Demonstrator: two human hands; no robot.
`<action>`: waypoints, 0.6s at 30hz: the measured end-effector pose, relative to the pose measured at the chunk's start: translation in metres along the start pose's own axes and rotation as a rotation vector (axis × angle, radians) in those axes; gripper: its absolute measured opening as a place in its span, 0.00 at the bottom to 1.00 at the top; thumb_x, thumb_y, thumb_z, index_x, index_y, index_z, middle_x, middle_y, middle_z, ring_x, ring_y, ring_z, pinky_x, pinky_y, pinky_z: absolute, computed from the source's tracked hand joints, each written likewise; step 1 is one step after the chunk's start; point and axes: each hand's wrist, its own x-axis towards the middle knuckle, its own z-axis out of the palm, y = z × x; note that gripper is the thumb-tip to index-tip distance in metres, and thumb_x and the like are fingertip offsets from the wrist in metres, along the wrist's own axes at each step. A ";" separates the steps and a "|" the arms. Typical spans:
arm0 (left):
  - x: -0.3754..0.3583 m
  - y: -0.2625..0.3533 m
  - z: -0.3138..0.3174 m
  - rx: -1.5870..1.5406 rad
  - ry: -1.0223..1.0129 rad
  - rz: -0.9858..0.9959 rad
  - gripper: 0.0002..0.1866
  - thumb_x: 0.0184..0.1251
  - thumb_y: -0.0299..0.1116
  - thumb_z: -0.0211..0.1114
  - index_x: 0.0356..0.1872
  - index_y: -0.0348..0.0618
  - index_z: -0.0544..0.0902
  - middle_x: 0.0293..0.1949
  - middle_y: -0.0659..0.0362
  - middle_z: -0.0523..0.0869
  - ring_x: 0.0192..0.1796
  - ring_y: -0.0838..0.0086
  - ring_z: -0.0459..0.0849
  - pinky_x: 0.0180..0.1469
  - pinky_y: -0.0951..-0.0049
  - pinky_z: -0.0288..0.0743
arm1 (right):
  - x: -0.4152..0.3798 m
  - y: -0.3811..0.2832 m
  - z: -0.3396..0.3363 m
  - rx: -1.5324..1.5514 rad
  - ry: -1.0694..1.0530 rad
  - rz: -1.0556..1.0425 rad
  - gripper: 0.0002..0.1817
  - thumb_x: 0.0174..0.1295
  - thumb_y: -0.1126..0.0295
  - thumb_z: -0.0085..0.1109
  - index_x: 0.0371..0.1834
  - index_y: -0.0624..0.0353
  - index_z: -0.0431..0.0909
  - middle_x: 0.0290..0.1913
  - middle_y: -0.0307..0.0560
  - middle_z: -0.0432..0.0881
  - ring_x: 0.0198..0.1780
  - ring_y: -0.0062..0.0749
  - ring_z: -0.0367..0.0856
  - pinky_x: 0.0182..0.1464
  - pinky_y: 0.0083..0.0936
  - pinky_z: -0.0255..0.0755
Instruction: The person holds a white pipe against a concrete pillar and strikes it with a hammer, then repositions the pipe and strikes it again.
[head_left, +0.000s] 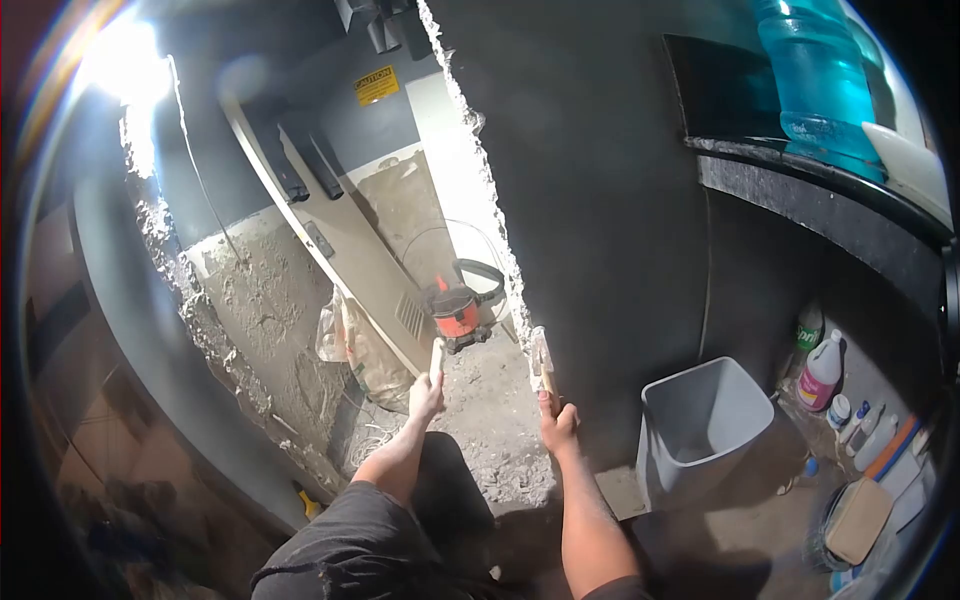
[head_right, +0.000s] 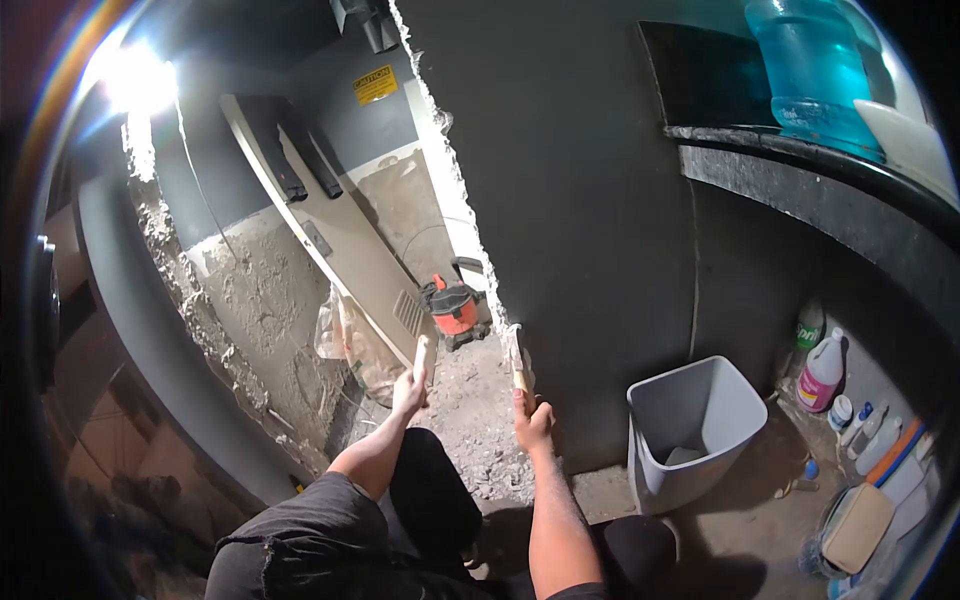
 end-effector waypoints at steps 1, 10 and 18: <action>-0.009 0.056 -0.007 -0.229 0.069 -0.015 0.24 0.78 0.51 0.53 0.33 0.37 0.76 0.18 0.55 0.80 0.19 0.69 0.83 0.21 0.65 0.75 | 0.000 -0.002 -0.005 -0.017 -0.007 0.000 0.38 0.64 0.34 0.57 0.25 0.67 0.72 0.27 0.59 0.79 0.34 0.52 0.81 0.37 0.43 0.72; 0.065 0.265 -0.010 -0.765 0.298 0.273 0.19 0.81 0.48 0.52 0.44 0.39 0.74 0.23 0.57 0.78 0.25 0.73 0.77 0.27 0.70 0.71 | 0.002 -0.005 -0.013 -0.050 -0.135 0.108 0.40 0.63 0.34 0.58 0.31 0.73 0.76 0.37 0.71 0.82 0.44 0.61 0.83 0.49 0.43 0.75; 0.082 0.269 -0.040 -0.539 -0.015 0.283 0.18 0.77 0.49 0.59 0.44 0.42 0.77 0.23 0.63 0.75 0.17 0.78 0.73 0.18 0.75 0.67 | 0.005 -0.018 -0.024 -0.121 -0.149 0.157 0.38 0.64 0.37 0.59 0.27 0.72 0.76 0.36 0.71 0.82 0.43 0.61 0.83 0.46 0.44 0.75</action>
